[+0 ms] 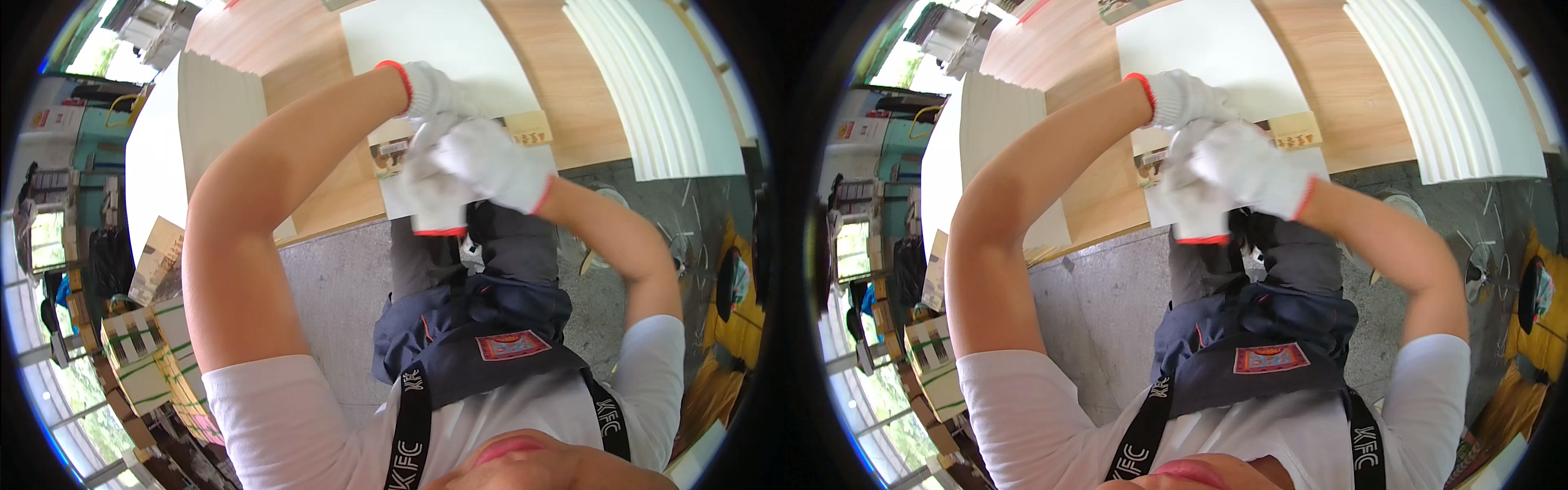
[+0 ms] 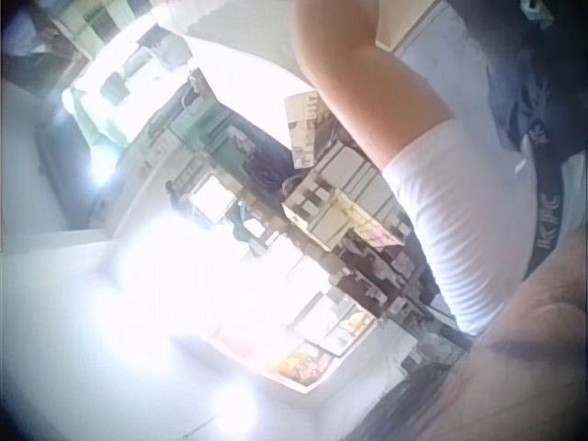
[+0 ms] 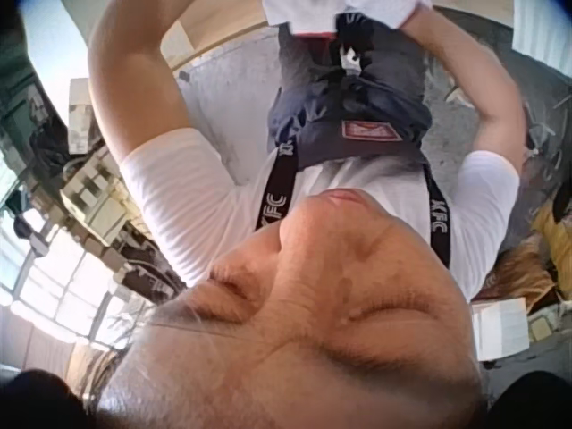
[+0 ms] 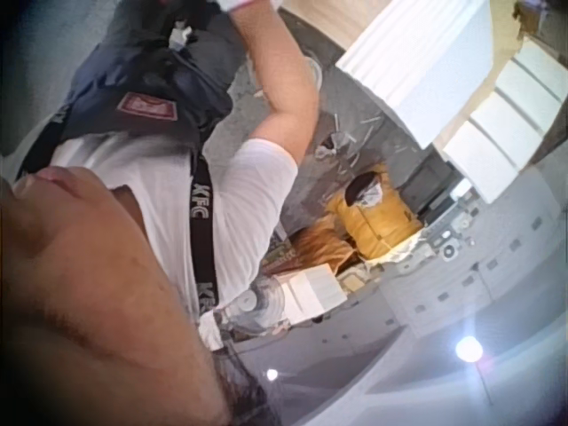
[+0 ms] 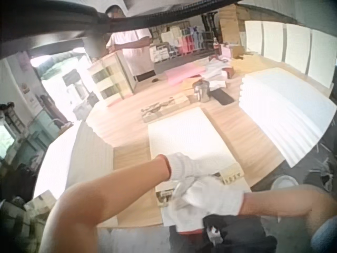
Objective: The person applies a white substance to the edges of rectangular boards using a brush. They dip the brush into a bucket, spread the substance on the board edges, and then place the boards onto a stack.
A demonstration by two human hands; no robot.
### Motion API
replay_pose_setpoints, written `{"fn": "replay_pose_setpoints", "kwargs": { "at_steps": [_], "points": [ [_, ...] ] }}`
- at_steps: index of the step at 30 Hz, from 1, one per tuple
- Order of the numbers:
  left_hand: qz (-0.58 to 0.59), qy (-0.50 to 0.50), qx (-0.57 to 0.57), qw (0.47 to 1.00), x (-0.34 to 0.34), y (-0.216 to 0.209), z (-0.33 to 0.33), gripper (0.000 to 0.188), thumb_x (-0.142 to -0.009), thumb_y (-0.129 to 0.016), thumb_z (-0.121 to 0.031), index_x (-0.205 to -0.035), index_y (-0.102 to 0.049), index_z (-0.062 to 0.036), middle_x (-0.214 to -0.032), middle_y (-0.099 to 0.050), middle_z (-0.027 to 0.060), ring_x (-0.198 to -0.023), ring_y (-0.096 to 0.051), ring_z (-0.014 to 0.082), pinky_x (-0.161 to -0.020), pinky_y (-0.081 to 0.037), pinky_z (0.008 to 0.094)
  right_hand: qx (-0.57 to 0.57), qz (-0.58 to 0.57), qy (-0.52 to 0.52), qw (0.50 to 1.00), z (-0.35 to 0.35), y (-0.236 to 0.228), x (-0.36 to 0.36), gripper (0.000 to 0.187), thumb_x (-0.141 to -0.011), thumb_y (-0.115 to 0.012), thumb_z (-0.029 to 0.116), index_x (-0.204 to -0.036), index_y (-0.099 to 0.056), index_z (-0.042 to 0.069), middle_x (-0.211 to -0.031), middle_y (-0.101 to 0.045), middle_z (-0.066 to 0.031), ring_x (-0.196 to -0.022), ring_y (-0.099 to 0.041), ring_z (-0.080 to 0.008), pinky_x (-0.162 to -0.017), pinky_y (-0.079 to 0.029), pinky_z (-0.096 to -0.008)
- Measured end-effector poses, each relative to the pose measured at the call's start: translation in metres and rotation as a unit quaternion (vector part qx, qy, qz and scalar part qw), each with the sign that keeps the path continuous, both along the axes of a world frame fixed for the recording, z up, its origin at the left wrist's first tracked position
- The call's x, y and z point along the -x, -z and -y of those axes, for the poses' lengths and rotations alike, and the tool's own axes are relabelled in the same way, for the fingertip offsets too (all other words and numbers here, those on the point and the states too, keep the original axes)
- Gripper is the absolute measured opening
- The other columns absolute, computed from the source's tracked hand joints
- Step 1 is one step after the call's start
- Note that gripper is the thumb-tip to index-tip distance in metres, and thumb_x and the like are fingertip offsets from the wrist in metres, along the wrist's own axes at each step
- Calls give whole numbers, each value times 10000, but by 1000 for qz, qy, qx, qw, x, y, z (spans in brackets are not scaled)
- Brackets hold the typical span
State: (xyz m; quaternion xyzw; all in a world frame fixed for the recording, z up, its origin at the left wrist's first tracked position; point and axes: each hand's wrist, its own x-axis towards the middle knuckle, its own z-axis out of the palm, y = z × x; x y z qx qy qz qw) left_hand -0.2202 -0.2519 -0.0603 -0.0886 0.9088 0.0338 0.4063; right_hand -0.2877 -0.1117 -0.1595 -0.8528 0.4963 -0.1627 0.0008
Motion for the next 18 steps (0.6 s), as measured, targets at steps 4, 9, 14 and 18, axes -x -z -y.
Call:
{"fn": "replay_pose_setpoints", "kwargs": {
  "at_steps": [4, 9, 14, 18],
  "points": [
    [29, -60, -31, 997, -2, 8, 4, 845, -760, -798, -160, -1454, -393, -423, -1387, -507, 86, -1056, -637, 344, -857, -550, 452, 227, 27, -29, 973, 34, 13, -88, 78, -753, -604, 196, -766, -623, 122, -785, -570, -17, -776, -589, -215, -695, -501, -387],
    [-21, 75, 21, 997, -12, 1, 0, 904, -764, -733, -95, -1461, -339, -513, -1419, -481, 65, -1064, -636, 341, -847, -570, 442, 194, 78, -62, 976, 26, 13, -64, 160, -771, -608, 205, -893, -669, 122, -859, -586, -29, -825, -595, -224, -687, -471, -374],
    [27, 94, 76, 992, -10, 7, 3, 1003, -746, -725, -71, -1451, -265, -615, -1466, -448, 50, -1103, -636, 326, -869, -554, 427, 200, 54, -35, 978, -8, -13, 12, 118, -776, -624, 189, -865, -660, 121, -769, -572, -31, -743, -599, -228, -621, -458, -377],
    [-6, 78, 7, 997, -6, 3, 4, 1055, -706, -752, -91, -1476, -237, -596, -1495, -431, 45, -1099, -647, 317, -874, -553, 409, 202, 40, -48, 977, 31, 9, -64, 111, -761, -609, 195, -850, -636, 135, -814, -585, -37, -768, -610, -216, -662, -468, -352]
  ]
}}
